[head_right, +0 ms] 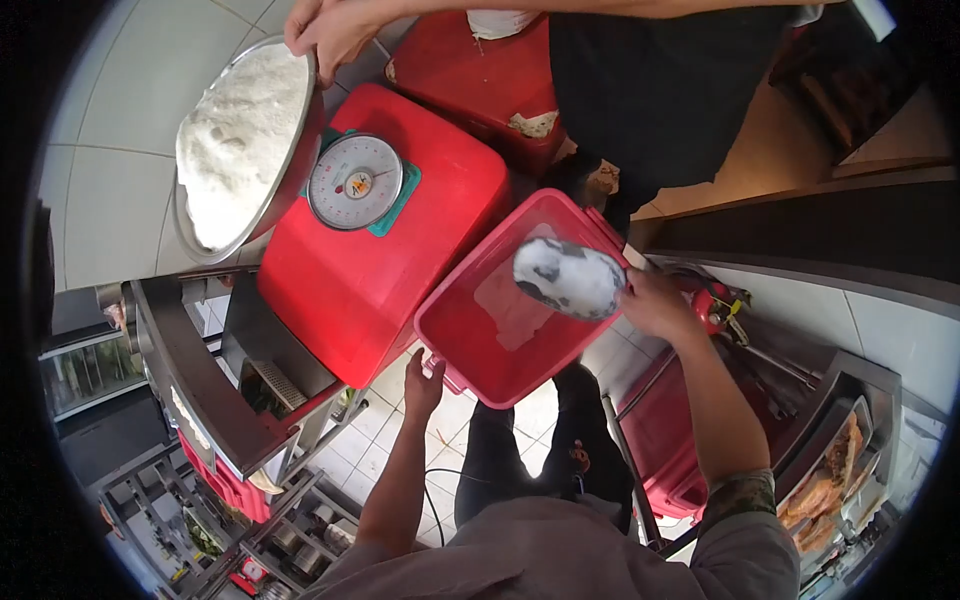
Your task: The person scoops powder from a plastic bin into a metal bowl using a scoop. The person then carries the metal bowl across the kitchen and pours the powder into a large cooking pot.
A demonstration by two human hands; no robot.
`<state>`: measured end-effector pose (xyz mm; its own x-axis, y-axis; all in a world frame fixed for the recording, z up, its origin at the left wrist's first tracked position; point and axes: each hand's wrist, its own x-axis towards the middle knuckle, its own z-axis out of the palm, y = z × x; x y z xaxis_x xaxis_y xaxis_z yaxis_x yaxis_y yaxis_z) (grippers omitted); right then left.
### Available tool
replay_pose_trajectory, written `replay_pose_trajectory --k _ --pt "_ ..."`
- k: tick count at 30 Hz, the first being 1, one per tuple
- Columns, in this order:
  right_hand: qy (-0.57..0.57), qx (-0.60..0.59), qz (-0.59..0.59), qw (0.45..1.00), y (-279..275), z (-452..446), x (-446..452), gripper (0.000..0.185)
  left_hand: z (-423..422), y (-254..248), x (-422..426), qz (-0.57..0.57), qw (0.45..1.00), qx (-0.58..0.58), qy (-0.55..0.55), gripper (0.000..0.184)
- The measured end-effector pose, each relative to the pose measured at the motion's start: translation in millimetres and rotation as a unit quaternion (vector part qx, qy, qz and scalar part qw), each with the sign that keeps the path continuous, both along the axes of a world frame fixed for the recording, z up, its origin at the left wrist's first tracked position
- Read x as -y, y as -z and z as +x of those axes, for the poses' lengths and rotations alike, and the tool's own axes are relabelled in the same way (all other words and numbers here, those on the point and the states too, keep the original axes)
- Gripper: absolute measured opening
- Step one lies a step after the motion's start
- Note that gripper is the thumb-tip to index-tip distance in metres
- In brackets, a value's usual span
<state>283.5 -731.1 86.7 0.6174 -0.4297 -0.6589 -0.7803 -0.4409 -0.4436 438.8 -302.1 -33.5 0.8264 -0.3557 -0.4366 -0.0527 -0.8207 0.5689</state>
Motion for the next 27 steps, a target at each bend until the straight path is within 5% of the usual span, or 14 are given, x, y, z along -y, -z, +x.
replay_pose_trajectory --k 5,6,8,10,12,13,17,23,27 --pt "-0.026 -0.059 -0.040 0.997 62 7 -35 0.038 21 64 4 0.000 0.997 0.075 -0.026 0.072" --pt "-0.015 -0.065 -0.033 0.997 69 10 -41 0.038 27 64 7 -0.071 0.990 0.076 -0.091 0.070" --pt "0.000 -0.070 -0.029 0.997 81 21 -46 0.039 49 41 25 -0.212 0.951 0.072 -0.214 0.067" --pt "0.007 -0.075 -0.029 0.997 89 26 -54 0.040 96 -83 64 -0.271 0.907 0.021 -0.320 0.066" --pt "-0.014 -0.085 -0.021 0.996 94 30 -58 0.040 149 -137 58 -0.392 0.859 0.079 -0.320 0.066" --pt "-0.026 -0.084 -0.020 0.996 96 36 -57 0.040 178 -158 54 -0.489 0.795 0.100 -0.344 0.044" --pt "-0.036 -0.076 -0.024 0.996 126 33 -63 0.040 249 -257 82 -0.491 0.757 0.102 -0.419 0.060" --pt "-0.032 -0.073 -0.049 0.996 145 25 -74 0.037 297 -266 55 -0.496 0.800 -0.037 -0.336 0.066" --pt "-0.040 -0.072 -0.053 0.995 159 16 -77 0.037 293 -268 57 -0.450 0.793 -0.012 -0.411 0.062"
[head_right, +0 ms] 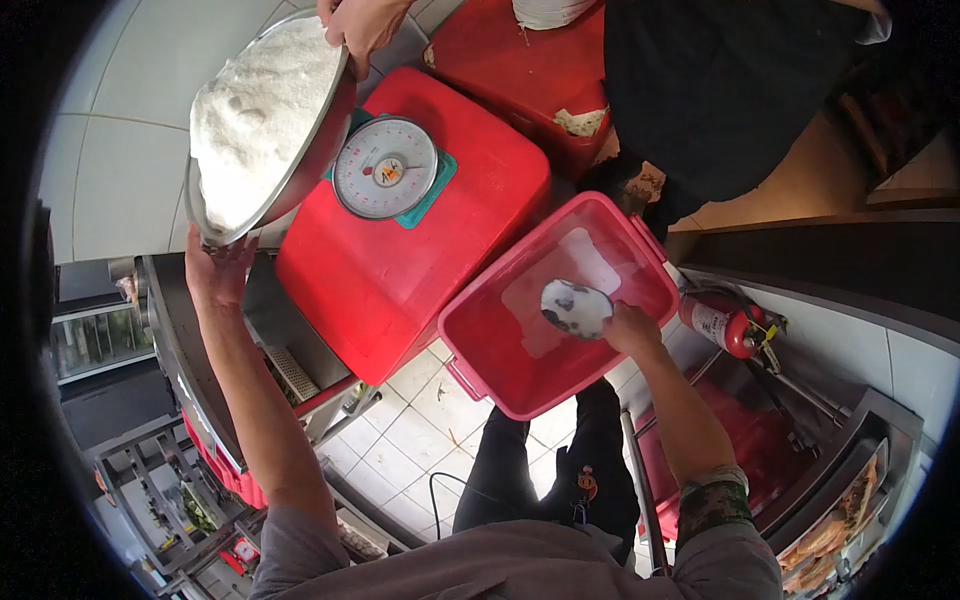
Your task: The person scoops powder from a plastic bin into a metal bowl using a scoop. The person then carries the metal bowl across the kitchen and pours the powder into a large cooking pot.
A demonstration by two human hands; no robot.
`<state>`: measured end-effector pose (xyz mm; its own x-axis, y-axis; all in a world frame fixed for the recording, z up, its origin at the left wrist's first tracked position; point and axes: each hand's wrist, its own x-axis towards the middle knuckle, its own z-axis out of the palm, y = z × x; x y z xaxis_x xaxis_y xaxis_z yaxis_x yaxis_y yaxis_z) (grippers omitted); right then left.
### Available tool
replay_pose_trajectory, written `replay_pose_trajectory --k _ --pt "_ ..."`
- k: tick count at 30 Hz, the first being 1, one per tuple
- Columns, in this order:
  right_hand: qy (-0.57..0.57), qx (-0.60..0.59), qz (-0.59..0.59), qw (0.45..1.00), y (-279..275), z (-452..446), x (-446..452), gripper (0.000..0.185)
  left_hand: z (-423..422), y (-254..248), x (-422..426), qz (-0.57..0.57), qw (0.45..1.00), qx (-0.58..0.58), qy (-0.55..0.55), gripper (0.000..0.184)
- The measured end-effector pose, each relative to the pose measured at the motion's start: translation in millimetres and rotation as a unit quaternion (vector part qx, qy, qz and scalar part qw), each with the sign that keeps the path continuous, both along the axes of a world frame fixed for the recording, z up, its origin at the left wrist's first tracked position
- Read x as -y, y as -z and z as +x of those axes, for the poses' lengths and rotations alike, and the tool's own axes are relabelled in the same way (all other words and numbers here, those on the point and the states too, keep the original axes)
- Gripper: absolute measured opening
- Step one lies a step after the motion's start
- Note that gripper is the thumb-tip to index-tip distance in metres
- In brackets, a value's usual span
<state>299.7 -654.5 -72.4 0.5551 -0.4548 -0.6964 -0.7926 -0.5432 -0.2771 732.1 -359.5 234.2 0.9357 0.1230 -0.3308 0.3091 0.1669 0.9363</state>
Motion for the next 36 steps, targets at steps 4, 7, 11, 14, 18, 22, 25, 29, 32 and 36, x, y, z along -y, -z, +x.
replay_pose_trajectory --k 4,7,11,14,18,22,25,29,32,36 --pt "0.005 0.001 0.004 1.000 -7 -2 -3 0.038 11 9 -10 -0.012 0.999 -0.005 0.042 0.059" --pt "0.001 -0.008 0.010 1.000 -4 -5 -3 0.038 13 11 -11 -0.010 0.998 -0.008 0.056 0.059" --pt "0.010 -0.015 0.016 1.000 -8 -3 -4 0.039 12 9 -5 0.008 0.999 -0.004 0.049 0.059" --pt "0.020 -0.006 0.018 1.000 -9 -6 -5 0.039 14 8 -7 0.009 0.997 0.002 0.074 0.060" --pt "0.018 -0.007 0.012 1.000 -4 -8 -6 0.042 14 3 -3 0.019 0.999 0.002 0.046 0.059" --pt "0.010 0.002 0.007 1.000 -8 -9 -6 0.043 17 7 -9 0.022 0.999 0.004 0.049 0.059" --pt "0.018 -0.014 0.015 1.000 -14 -6 -4 0.043 17 9 -10 0.022 0.998 0.000 0.052 0.058" --pt "0.025 -0.006 0.009 1.000 -4 -9 -2 0.043 4 1 5 0.010 0.999 -0.004 0.054 0.057" --pt "0.024 -0.011 0.014 1.000 -8 -6 0 0.043 6 4 5 -0.004 0.998 -0.006 0.054 0.055" --pt "0.019 -0.014 0.016 1.000 -5 -6 0 0.043 2 -1 11 0.000 0.998 -0.003 0.057 0.054"
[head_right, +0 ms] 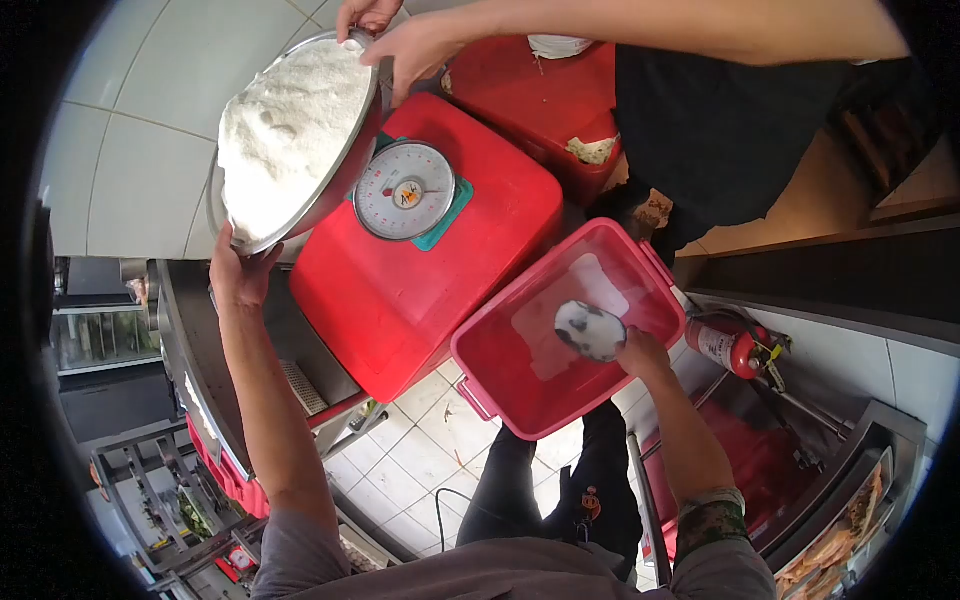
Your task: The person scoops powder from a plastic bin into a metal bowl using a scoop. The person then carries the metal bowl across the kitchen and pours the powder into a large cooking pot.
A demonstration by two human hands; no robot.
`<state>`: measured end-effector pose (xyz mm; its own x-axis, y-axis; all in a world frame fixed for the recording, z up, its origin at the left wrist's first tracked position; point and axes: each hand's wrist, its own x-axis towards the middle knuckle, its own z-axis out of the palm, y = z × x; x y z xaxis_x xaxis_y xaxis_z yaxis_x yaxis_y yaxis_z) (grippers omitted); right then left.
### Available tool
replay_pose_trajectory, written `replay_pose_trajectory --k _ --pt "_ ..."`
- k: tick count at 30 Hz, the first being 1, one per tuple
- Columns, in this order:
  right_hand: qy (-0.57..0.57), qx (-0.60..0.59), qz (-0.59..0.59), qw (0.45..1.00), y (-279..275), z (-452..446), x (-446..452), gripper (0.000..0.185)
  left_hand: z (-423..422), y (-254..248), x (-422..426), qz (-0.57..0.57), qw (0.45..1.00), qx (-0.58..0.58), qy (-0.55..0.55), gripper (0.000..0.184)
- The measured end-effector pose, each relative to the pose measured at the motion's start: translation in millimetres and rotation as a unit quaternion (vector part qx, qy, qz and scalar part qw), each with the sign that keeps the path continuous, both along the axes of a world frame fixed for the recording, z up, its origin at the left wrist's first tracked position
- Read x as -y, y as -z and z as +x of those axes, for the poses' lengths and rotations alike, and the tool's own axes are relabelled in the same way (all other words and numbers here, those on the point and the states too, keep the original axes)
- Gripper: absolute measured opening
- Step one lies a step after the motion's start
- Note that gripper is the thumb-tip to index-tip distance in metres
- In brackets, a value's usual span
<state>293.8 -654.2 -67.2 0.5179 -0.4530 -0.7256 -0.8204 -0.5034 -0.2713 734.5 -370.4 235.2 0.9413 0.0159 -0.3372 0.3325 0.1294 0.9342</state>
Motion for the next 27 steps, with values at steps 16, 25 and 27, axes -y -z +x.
replay_pose_trajectory --k 16,25,27 --pt "0.000 -0.013 0.002 1.000 12 5 1 0.043 16 8 -16 0.002 1.000 0.003 0.008 0.053" --pt "-0.073 -0.041 -0.054 0.995 53 25 32 0.037 19 10 -36 0.039 0.992 -0.002 0.120 0.053" --pt "-0.090 -0.066 -0.065 0.992 69 39 33 0.034 17 5 -31 -0.051 0.992 -0.077 0.083 0.056"
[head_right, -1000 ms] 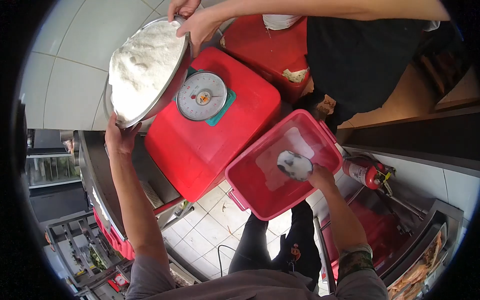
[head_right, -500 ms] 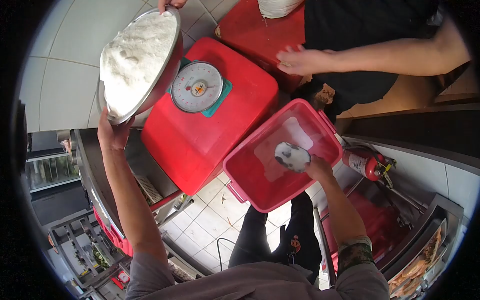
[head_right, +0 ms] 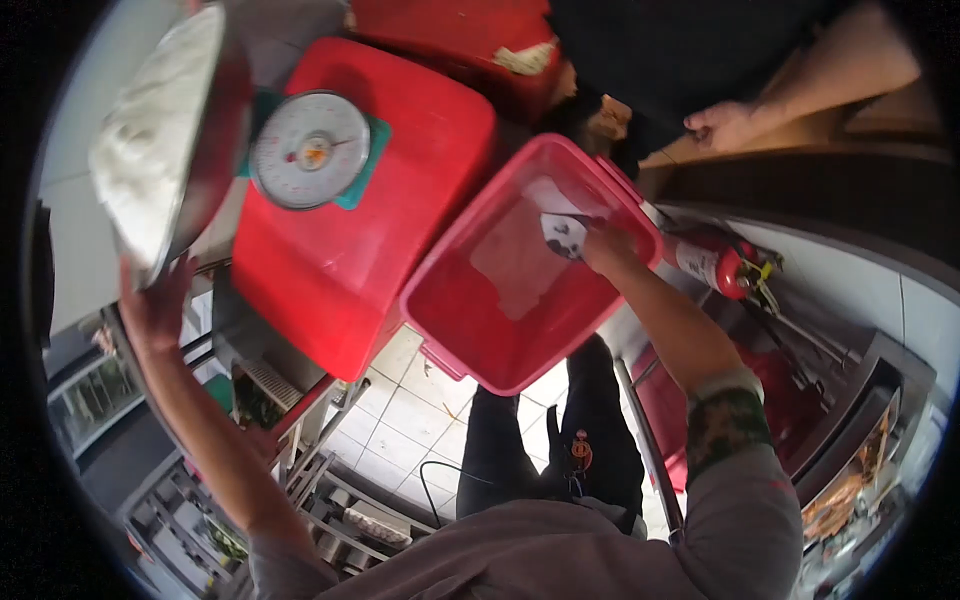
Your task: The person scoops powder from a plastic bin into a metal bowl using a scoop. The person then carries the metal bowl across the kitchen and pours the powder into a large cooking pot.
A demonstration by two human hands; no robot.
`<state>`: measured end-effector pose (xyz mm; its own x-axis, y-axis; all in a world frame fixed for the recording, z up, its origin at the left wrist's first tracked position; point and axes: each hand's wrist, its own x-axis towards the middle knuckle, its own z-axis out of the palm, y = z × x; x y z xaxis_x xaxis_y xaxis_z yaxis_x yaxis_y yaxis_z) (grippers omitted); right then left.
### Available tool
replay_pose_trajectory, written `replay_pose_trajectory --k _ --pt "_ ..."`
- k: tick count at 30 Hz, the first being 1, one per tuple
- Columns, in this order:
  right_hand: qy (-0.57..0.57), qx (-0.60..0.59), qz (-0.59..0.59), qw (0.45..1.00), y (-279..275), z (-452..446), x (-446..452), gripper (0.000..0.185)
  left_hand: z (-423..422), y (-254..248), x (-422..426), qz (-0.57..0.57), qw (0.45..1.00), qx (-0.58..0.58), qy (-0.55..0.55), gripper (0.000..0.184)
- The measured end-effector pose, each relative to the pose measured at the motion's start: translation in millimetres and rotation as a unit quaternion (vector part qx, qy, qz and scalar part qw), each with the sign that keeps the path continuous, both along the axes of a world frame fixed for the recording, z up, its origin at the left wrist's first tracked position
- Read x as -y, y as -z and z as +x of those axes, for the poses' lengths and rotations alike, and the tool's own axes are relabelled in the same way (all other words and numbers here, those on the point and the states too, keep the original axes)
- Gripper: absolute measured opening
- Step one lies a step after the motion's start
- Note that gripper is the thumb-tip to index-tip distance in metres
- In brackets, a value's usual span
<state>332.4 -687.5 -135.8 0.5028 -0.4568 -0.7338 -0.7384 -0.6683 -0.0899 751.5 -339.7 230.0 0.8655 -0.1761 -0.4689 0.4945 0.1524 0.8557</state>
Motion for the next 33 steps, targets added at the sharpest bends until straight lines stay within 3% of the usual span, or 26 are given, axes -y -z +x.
replay_pose_trajectory --k 2,4,6,7,8,9,11,12,14,16,19,22,25,28,31,33 --pt "-0.036 0.018 -0.039 0.998 40 8 11 0.032 -4 1 8 -0.002 1.000 -0.010 0.005 0.059" --pt "-0.086 0.064 -0.093 0.990 118 9 8 0.031 2 8 5 0.038 0.998 0.050 -0.028 0.059" --pt "-0.053 0.072 -0.129 0.988 179 20 0 0.026 -19 10 40 0.101 0.988 0.084 -0.080 0.054" --pt "-0.021 0.078 -0.107 0.991 222 24 -5 0.025 -5 12 14 0.283 0.939 0.164 0.107 0.050" --pt "0.011 0.084 -0.087 0.993 264 29 -9 0.025 10 15 -13 0.588 0.691 0.304 0.290 0.046" --pt "0.057 0.086 -0.025 0.994 328 20 -14 0.026 24 17 -39 0.691 0.485 0.421 0.333 0.043" --pt "0.160 0.075 0.114 0.978 363 17 -29 0.028 47 11 -59 0.801 0.146 0.421 0.401 0.042" --pt "0.215 0.067 0.192 0.955 330 25 -32 0.030 49 7 -60 0.804 0.193 0.399 0.396 0.043" --pt "0.109 0.110 0.208 0.966 318 36 -42 0.033 50 10 -60 0.816 0.266 0.341 0.384 0.045" --pt "-0.208 0.204 0.073 0.954 335 20 -46 0.035 39 17 -50 0.794 0.393 0.333 0.324 0.045" --pt "-0.037 0.259 0.142 0.955 389 6 -65 0.036 14 31 -25 0.672 0.641 0.316 0.194 0.046" --pt "-0.208 0.141 0.104 0.962 409 -6 -79 0.038 -8 41 4 0.496 0.813 0.292 0.092 0.047" --pt "-0.229 0.184 0.068 0.953 388 -2 -112 0.033 -17 38 21 0.389 0.877 0.277 0.053 0.050" --pt "-0.155 0.365 0.075 0.915 322 -5 -112 0.036 -19 28 31 0.315 0.914 0.252 0.035 0.053" --pt "-0.190 0.248 0.077 0.947 271 14 -103 0.036 -4 12 12 0.165 0.978 0.116 0.052 0.056" --pt "-0.184 0.153 0.132 0.962 189 28 -89 0.037 5 13 -1 0.074 0.995 0.065 0.027 0.054"
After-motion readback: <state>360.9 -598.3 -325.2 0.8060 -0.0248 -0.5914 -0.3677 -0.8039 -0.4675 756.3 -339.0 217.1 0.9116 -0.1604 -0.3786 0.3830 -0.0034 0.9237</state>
